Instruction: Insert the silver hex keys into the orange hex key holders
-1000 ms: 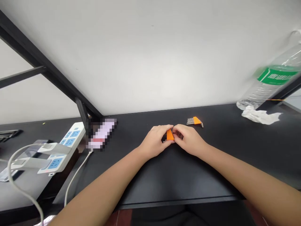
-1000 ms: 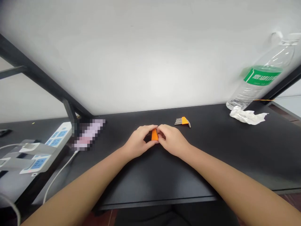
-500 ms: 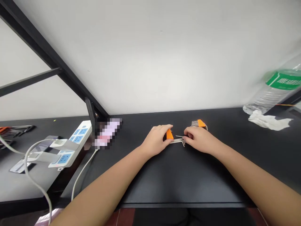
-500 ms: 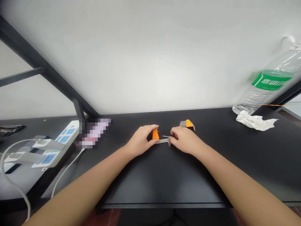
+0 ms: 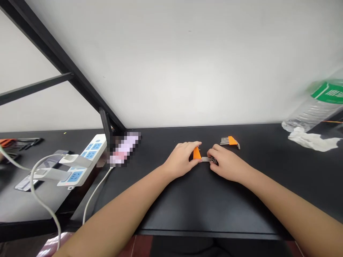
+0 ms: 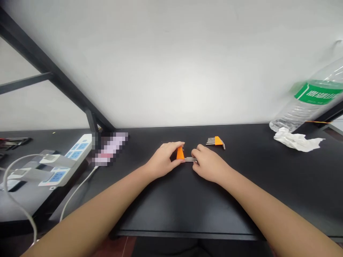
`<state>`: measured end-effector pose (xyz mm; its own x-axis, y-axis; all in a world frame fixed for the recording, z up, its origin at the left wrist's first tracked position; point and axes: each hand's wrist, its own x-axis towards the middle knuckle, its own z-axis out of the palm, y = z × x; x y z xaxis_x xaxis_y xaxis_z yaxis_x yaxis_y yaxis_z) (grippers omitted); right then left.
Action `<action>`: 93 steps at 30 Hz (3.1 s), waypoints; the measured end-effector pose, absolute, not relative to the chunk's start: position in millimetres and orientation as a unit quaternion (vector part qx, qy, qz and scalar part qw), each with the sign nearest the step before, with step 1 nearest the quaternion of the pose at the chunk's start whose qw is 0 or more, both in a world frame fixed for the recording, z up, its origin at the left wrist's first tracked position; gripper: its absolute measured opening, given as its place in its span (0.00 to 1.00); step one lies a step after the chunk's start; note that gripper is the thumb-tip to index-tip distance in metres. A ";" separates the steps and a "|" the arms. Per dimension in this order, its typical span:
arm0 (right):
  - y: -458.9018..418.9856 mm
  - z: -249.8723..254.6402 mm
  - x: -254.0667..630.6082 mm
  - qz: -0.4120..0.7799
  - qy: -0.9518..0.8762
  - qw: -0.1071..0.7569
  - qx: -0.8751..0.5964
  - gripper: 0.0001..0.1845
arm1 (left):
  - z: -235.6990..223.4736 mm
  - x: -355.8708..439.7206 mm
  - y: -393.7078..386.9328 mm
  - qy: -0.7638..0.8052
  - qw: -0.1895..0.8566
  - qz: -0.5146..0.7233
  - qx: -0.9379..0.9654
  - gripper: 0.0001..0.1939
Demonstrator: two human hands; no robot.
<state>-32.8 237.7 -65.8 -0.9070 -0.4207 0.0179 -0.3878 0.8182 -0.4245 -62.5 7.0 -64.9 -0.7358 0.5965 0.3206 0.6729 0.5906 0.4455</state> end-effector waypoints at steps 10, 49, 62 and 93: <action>228.1 -67.4 -30.3 -0.185 0.951 -0.007 -0.248 0.11 | -65.6 -62.7 7.9 -0.890 0.063 -0.274 -0.359 0.29; 245.8 -56.1 -36.6 -0.237 0.949 0.040 -0.204 0.04 | -68.2 -68.5 4.3 -0.898 0.076 -0.292 -0.319 0.27; 234.4 -58.4 -38.4 -0.388 0.895 -0.035 -0.217 0.02 | -65.5 -61.5 7.5 -0.863 0.080 -0.324 -0.380 0.29; 250.8 -60.9 -47.5 -0.276 0.937 0.022 -0.212 0.10 | -67.7 -67.3 6.3 -0.895 0.075 -0.265 -0.352 0.27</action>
<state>-47.5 250.8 -60.9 -0.9089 -0.4102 0.0754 -0.3857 0.7578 -0.5263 -67.3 6.3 -67.7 -0.7413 0.5893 0.3211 0.6692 0.6124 0.4208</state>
